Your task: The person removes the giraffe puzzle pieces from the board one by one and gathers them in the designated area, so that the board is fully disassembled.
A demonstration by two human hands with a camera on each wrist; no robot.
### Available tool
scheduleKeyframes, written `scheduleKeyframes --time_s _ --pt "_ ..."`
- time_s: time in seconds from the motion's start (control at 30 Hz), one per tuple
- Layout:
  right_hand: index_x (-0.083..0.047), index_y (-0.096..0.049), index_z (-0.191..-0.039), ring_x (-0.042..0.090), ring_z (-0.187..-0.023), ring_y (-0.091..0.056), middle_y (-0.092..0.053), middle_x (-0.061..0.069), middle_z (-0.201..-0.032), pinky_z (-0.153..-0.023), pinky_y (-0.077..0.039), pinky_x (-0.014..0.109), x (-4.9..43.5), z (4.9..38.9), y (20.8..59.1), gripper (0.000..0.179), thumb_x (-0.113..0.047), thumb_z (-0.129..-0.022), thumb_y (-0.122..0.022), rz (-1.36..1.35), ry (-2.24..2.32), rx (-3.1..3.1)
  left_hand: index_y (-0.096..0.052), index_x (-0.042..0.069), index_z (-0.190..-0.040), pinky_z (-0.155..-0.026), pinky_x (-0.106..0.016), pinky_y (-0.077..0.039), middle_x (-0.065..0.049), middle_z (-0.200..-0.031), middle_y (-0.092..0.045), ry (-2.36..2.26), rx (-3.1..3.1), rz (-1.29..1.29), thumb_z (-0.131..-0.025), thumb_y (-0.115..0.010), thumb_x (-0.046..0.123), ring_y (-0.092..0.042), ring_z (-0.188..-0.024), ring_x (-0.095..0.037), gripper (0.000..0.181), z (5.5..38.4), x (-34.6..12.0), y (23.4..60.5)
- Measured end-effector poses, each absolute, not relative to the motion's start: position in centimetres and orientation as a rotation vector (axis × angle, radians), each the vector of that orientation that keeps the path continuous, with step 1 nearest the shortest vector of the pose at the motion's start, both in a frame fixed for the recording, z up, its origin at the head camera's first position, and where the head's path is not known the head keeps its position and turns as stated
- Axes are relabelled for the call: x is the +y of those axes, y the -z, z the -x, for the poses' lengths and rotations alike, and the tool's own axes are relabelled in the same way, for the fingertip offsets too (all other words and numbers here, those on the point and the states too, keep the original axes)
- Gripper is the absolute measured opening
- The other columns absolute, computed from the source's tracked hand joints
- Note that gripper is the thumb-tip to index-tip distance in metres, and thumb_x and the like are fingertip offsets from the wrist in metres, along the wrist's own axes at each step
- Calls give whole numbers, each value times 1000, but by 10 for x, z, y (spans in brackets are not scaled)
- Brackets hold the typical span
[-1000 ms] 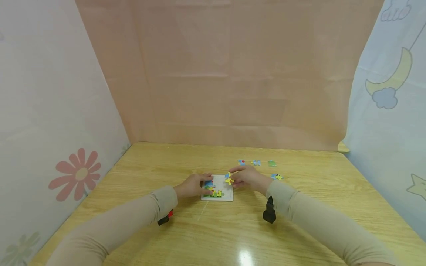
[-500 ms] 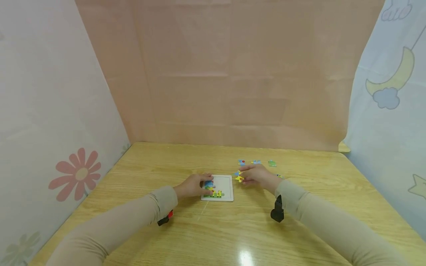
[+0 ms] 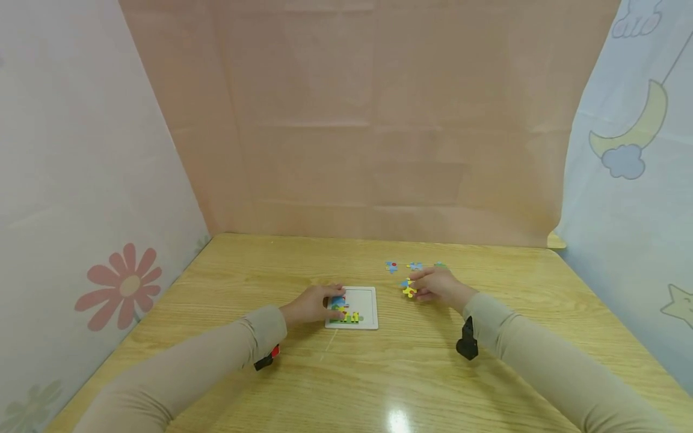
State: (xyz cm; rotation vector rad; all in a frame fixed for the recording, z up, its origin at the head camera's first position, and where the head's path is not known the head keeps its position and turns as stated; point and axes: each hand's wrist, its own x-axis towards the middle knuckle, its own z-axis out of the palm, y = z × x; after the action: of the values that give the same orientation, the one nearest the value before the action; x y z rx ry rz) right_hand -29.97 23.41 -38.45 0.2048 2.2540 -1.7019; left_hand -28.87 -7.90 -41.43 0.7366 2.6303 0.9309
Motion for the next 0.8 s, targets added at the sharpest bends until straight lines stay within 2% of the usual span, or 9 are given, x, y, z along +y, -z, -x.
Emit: scheduleKeyframes --time_s 0.37,0.57,0.8 --pt "10 -62 -117 11 -53 -64 -69 5 -68 -53 -57 27 249 308 388 28 0 -91 -64 -356 1555 2421 -48 9 -143 -119 -44 -25 -5 -155 -36 -916 2627 -716 -86 -74 28 -29 -146 -25 66 287 -80 413" --pt "8 -66 -107 12 -51 -61 -67 6 -67 -51 -56 27 251 308 386 21 0 -88 -66 -364 1455 2512 -48 7 -142 -120 -44 -24 -6 -155 -36 -946 2618 -693 -86 -74 26 -28 -146 -25 65 284 -78 409" --pt "7 -67 -103 11 -49 -57 -65 5 -67 -49 -55 26 250 308 388 18 0 -86 -69 -385 1414 2555 -48 8 -142 -120 -45 -24 -6 -155 -36 -920 2632 -701 -86 -74 27 -29 -146 -26 65 284 -77 409"
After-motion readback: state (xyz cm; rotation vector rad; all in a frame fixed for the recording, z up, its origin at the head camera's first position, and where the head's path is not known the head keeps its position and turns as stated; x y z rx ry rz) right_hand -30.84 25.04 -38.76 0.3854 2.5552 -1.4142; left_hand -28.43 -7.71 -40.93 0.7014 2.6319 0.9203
